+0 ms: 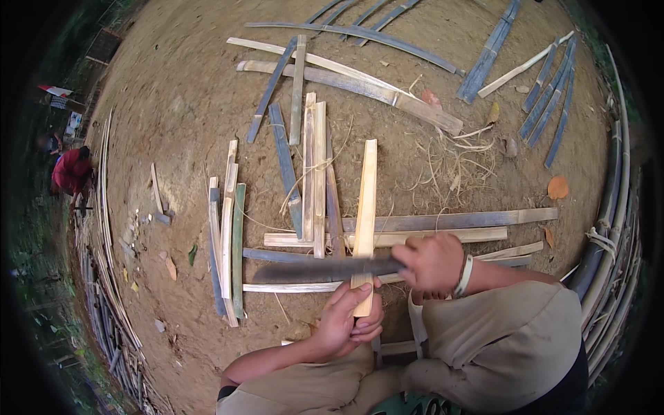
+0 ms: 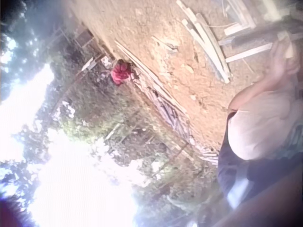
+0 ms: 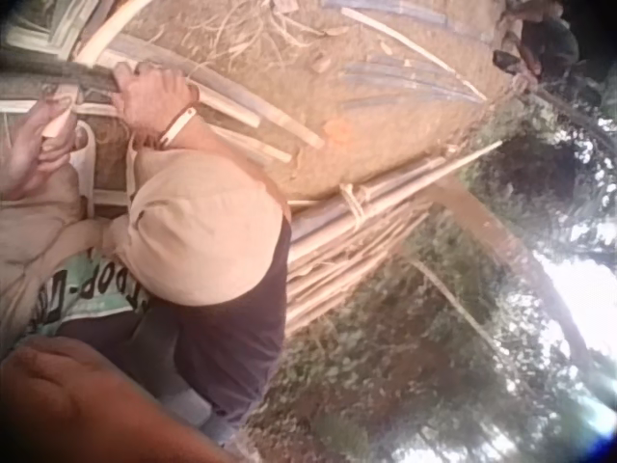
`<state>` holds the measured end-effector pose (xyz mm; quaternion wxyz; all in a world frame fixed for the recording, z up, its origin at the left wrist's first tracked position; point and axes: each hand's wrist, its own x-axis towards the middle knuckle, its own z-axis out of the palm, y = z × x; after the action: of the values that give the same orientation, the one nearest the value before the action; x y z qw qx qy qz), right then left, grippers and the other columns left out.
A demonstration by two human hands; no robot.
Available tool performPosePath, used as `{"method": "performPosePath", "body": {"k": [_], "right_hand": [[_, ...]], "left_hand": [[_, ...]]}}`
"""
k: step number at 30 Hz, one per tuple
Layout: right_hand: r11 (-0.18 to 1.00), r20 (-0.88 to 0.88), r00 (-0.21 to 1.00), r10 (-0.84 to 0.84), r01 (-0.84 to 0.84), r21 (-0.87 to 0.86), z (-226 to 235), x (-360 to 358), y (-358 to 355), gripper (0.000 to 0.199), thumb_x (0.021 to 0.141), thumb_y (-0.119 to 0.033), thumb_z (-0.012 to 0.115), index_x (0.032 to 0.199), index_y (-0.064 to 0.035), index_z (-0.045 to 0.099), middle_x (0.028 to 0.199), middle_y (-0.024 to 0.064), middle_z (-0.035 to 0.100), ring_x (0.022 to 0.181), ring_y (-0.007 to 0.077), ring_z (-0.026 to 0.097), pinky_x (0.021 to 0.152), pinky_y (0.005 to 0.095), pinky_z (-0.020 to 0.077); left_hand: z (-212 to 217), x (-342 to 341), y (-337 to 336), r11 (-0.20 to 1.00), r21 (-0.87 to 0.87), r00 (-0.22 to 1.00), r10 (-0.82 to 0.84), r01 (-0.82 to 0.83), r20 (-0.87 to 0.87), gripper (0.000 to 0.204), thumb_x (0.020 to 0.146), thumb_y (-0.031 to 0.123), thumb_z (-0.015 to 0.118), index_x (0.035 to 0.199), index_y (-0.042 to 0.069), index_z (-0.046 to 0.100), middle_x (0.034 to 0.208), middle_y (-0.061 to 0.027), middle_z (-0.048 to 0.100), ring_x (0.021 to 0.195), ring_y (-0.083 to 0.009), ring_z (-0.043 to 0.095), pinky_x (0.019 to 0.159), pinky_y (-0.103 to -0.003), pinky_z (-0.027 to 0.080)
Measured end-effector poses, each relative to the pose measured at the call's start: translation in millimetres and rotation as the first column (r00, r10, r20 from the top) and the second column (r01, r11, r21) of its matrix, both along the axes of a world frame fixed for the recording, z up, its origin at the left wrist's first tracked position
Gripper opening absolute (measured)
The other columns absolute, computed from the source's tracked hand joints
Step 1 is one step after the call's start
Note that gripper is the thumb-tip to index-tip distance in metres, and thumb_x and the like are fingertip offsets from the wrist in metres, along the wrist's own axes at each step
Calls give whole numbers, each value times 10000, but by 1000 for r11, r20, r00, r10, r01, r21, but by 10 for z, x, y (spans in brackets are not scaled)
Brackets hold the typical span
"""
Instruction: The person sits on the ground and uses a large knife to shave and smooth thin strips of bamboo. They hold the bamboo in one hand and carefully scrape the blade along the surface to remove the outer layer and refine the shape.
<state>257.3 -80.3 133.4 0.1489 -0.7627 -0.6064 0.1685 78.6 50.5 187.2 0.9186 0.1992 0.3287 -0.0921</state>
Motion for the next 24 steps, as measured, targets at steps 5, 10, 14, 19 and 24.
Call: {"method": "performPosePath", "body": {"k": [5,10,14,19,24], "right_hand": [[998,-144,989,40,-45,-31,12,168,-20,251,845,-311,621,978,-103,576,754,149,660,633,390,665,561,497,548],[995,-158,987,40,-54,-87,27,112,8,256,827,-339,643,942,-125,566,762,125,662,602,379,661,534,507,540],[994,-112,988,104,-107,-18,252,-16,-2,237,820,-305,644,934,-112,569,752,133,659,603,380,660,532,483,541],[1000,-59,998,17,-16,13,-35,166,48,244,800,-310,666,939,-132,577,718,113,645,599,344,672,501,514,531],[990,-75,995,-61,51,-132,-169,350,91,228,837,-313,628,964,-128,584,738,152,664,611,374,669,578,502,555]], "left_hand": [[-67,-8,-44,1000,2,998,-25,25,52,209,1049,245,372,1164,92,455,549,-6,329,428,-84,233,387,-238,217],[-70,-24,-50,1000,13,999,8,-8,32,207,1048,236,357,1134,77,458,541,-2,325,424,-79,226,393,-237,217],[-248,-98,-63,990,-142,988,13,10,157,201,1059,235,360,1146,88,466,580,-22,356,436,-89,239,393,-237,230],[-120,1,-77,997,-72,994,35,-28,102,206,1064,234,346,1160,92,461,583,-25,355,439,-92,238,387,-239,224],[-106,-26,-64,996,-85,992,42,-32,118,202,1058,231,357,1175,98,453,567,-20,339,436,-90,237,385,-241,221]]}}
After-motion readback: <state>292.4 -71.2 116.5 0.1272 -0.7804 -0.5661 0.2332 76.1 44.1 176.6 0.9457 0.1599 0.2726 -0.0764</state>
